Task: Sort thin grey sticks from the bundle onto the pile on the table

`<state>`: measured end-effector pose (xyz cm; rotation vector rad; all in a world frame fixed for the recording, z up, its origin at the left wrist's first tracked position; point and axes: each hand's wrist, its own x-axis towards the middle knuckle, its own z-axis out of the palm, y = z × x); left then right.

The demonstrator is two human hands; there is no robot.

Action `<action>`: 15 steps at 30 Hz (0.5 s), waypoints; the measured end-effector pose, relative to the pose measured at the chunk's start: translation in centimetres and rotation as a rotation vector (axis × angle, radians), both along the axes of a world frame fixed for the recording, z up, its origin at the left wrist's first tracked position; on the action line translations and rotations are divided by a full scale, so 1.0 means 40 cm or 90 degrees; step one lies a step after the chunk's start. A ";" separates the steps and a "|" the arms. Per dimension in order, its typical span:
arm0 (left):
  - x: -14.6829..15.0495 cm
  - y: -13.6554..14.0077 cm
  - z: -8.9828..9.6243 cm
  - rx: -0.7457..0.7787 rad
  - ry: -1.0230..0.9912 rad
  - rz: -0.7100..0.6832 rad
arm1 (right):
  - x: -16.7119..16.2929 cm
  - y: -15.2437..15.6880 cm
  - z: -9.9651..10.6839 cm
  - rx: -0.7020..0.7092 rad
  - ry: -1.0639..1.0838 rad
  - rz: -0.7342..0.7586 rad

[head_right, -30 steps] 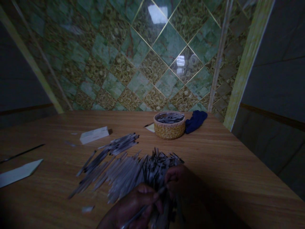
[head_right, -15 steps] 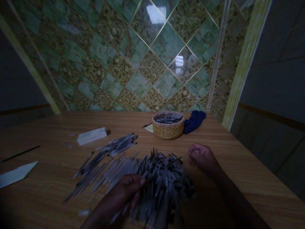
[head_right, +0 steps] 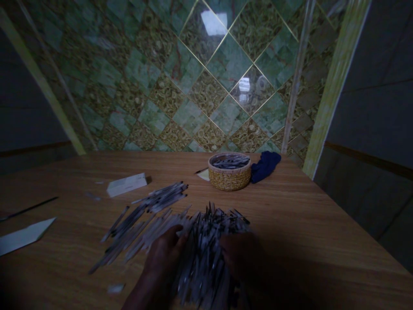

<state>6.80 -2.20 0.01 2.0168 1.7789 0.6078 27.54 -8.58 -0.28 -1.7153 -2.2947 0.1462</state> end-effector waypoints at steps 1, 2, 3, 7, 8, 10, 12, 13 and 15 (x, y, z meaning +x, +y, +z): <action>0.002 -0.003 0.000 -0.003 0.026 -0.003 | 0.005 0.006 -0.004 -0.031 0.023 -0.015; 0.004 -0.005 0.000 -0.005 0.048 -0.008 | 0.012 0.014 -0.008 -0.058 0.051 -0.032; 0.006 -0.007 -0.001 -0.006 0.067 -0.013 | 0.022 0.023 -0.012 -0.080 0.079 -0.048; 0.014 -0.010 -0.003 -0.007 0.118 -0.031 | 0.064 0.051 -0.028 -0.095 0.137 -0.134; 0.015 -0.010 -0.002 -0.010 0.125 -0.035 | 0.071 0.055 -0.031 -0.093 0.138 -0.154; 0.018 -0.012 0.001 -0.020 0.136 -0.038 | 0.075 0.057 -0.034 -0.094 0.144 -0.176; 0.020 -0.016 0.002 -0.026 0.143 -0.038 | 0.069 0.055 -0.033 -0.094 0.150 -0.171; 0.020 -0.018 0.001 -0.024 0.144 -0.038 | 0.065 0.053 -0.033 -0.095 0.151 -0.168; 0.020 -0.024 -0.001 -0.018 0.143 -0.036 | 0.058 0.049 -0.036 -0.091 0.145 -0.169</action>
